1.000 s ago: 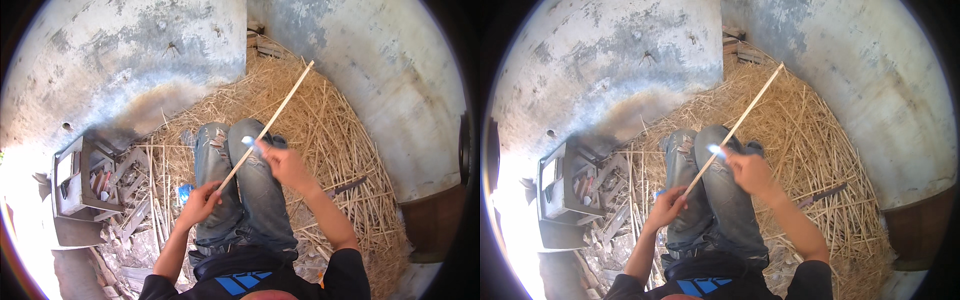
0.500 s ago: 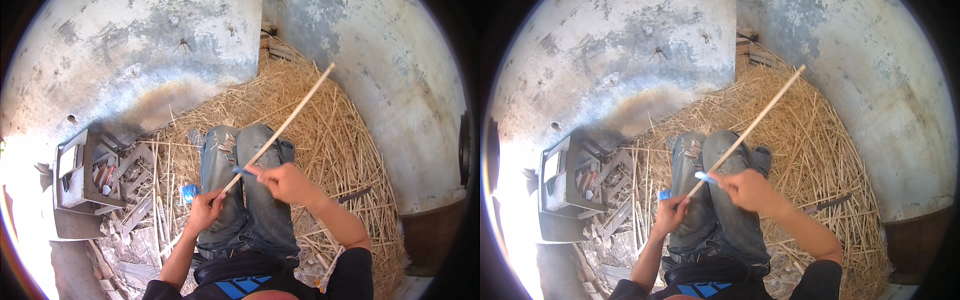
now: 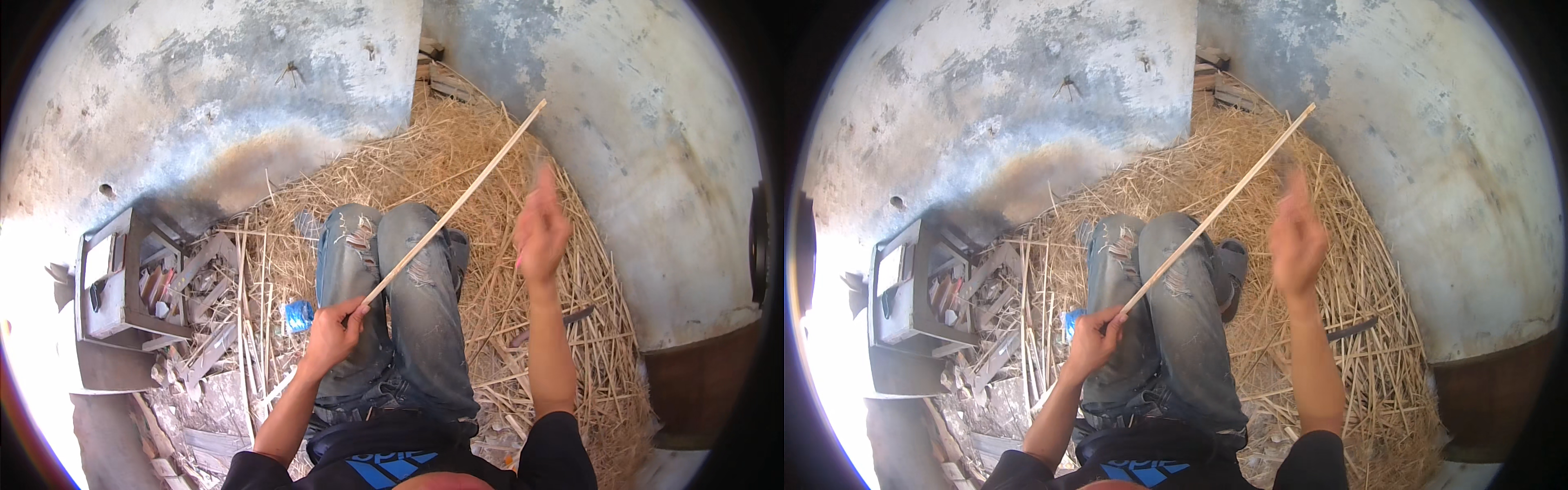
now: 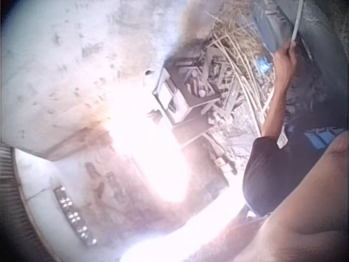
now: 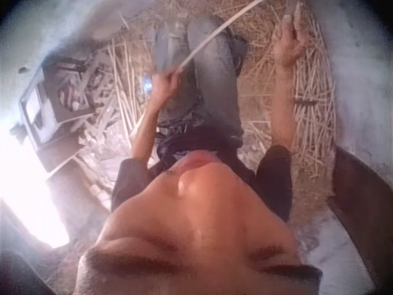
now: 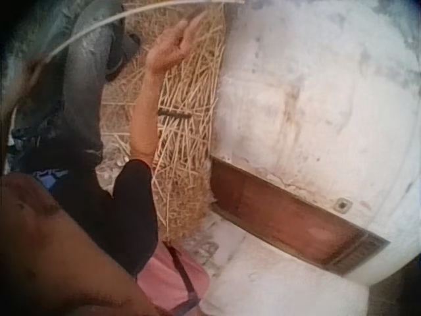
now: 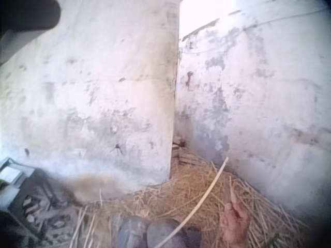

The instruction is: The person uses a knife to shave and smooth a thin bamboo strip while sitting on a hay-covered floor.

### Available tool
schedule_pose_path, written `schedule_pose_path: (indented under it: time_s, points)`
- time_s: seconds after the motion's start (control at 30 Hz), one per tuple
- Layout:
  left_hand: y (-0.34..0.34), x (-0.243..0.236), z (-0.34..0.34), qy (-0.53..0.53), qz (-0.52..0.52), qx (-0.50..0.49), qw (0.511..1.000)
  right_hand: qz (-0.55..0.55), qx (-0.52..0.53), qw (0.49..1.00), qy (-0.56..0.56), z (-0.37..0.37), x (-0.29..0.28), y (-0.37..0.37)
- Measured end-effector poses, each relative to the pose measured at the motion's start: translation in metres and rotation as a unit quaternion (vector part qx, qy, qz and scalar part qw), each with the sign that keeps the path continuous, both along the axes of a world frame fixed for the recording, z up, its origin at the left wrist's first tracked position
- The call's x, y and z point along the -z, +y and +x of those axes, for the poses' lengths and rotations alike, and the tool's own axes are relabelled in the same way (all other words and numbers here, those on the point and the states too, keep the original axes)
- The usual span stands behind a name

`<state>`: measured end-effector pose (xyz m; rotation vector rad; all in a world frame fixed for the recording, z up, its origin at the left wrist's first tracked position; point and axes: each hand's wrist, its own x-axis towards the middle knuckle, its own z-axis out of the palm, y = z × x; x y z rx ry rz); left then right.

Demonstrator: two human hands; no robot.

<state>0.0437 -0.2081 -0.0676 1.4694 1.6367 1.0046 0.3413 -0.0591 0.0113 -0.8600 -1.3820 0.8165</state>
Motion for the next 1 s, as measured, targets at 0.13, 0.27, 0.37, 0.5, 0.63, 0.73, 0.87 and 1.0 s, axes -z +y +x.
schedule_pose_path:
  time_s: [0.13, 0.27, 0.37, 0.5, 0.63, 0.73, 0.87, 1.0]
  points:
    - [0.001, -0.001, 0.003, 0.020, 0.028, 0.018, 0.999, -0.131, -0.062, 0.904, -0.402, -0.027, 0.016, -0.003]
    - [-0.001, 0.016, -0.010, 0.048, 0.032, 0.006, 0.998, -0.119, -0.385, 0.824, -0.399, -0.059, -0.010, -0.064]
    - [-0.005, 0.014, -0.002, 0.005, 0.024, -0.027, 0.999, -0.069, -0.256, 0.923, -0.280, -0.057, -0.014, -0.057]
    - [-0.005, 0.004, -0.004, 0.022, 0.022, -0.020, 0.999, -0.024, -0.073, 0.956, -0.285, -0.039, 0.001, -0.032]
    - [-0.008, 0.011, 0.002, 0.025, 0.020, -0.030, 0.999, 0.200, -0.063, 0.856, -0.472, -0.038, 0.013, -0.050]
    - [-0.013, 0.018, 0.007, 0.045, 0.052, -0.039, 0.997, 0.203, 0.023, 0.783, -0.588, -0.019, 0.031, -0.027]
    - [-0.015, 0.013, 0.013, 0.085, 0.067, -0.044, 0.993, 0.171, 0.059, 0.834, -0.521, 0.013, 0.037, 0.018]
    - [-0.015, 0.021, 0.011, 0.095, 0.068, -0.051, 0.992, 0.198, -0.088, 0.801, -0.558, -0.035, 0.036, -0.033]
